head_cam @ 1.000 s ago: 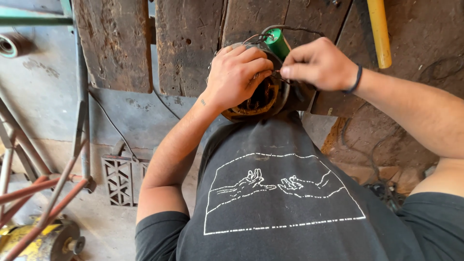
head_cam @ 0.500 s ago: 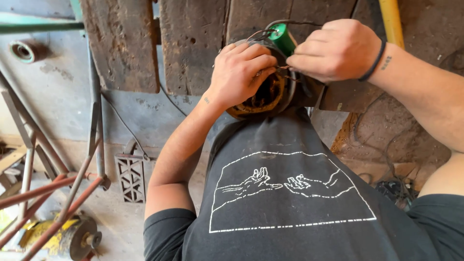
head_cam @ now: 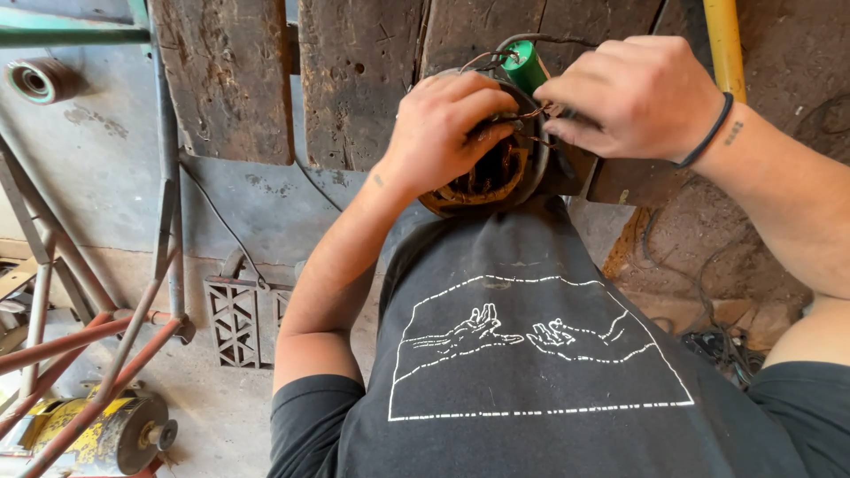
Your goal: Repairing an electric motor stator by manipulating wires and components with pliers and hands
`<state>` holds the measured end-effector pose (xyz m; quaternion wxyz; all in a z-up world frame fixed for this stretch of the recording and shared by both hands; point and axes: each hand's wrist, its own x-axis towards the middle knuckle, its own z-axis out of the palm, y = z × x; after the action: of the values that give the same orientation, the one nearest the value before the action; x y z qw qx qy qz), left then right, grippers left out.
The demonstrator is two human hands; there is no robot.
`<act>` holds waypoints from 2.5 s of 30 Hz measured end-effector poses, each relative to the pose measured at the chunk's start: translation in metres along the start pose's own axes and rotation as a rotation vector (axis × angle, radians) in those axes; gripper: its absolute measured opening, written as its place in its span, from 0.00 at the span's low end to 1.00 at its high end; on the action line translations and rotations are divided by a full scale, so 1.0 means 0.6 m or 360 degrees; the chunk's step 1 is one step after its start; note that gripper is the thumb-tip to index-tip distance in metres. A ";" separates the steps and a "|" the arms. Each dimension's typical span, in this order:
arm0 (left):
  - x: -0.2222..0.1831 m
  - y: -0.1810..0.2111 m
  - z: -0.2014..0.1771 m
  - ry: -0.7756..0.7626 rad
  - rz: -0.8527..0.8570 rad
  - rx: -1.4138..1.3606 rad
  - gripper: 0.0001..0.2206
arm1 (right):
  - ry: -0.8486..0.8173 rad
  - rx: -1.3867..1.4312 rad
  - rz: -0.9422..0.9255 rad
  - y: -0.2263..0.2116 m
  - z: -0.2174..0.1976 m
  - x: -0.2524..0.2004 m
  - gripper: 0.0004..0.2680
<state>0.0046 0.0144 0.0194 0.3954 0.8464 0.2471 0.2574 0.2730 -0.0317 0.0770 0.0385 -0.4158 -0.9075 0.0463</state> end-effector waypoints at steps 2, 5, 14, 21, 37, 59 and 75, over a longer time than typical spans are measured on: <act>-0.003 0.001 -0.020 -0.0045 -0.0024 -0.0187 0.09 | 0.0139 -0.0013 -0.0148 0.003 -0.004 0.000 0.04; -0.013 0.000 -0.039 -0.0064 -0.0040 -0.0412 0.08 | 0.0321 -0.0031 -0.0281 0.001 0.009 -0.003 0.03; -0.026 0.018 -0.022 0.0213 -0.0173 -0.0290 0.01 | 0.0432 0.0005 -0.0210 -0.001 0.041 -0.018 0.03; -0.027 0.012 -0.034 -0.0010 -0.0111 -0.0257 0.09 | -0.0017 0.1182 0.0631 -0.021 0.059 -0.028 0.03; -0.044 0.028 0.011 0.0350 -0.0550 -0.0398 0.12 | 0.0297 0.1070 0.0280 -0.073 0.048 0.055 0.07; -0.022 0.040 -0.004 0.0423 -0.0459 -0.0339 0.04 | 0.0393 0.1617 0.0684 -0.071 0.084 0.061 0.04; -0.031 0.028 0.007 0.0411 -0.0269 -0.0130 0.11 | 0.0316 0.2018 0.0674 -0.058 0.111 0.048 0.06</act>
<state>-0.0033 -0.0090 0.0260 0.4147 0.7656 0.3555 0.3398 0.2208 -0.0356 0.0157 0.3482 -0.4839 -0.5960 0.5380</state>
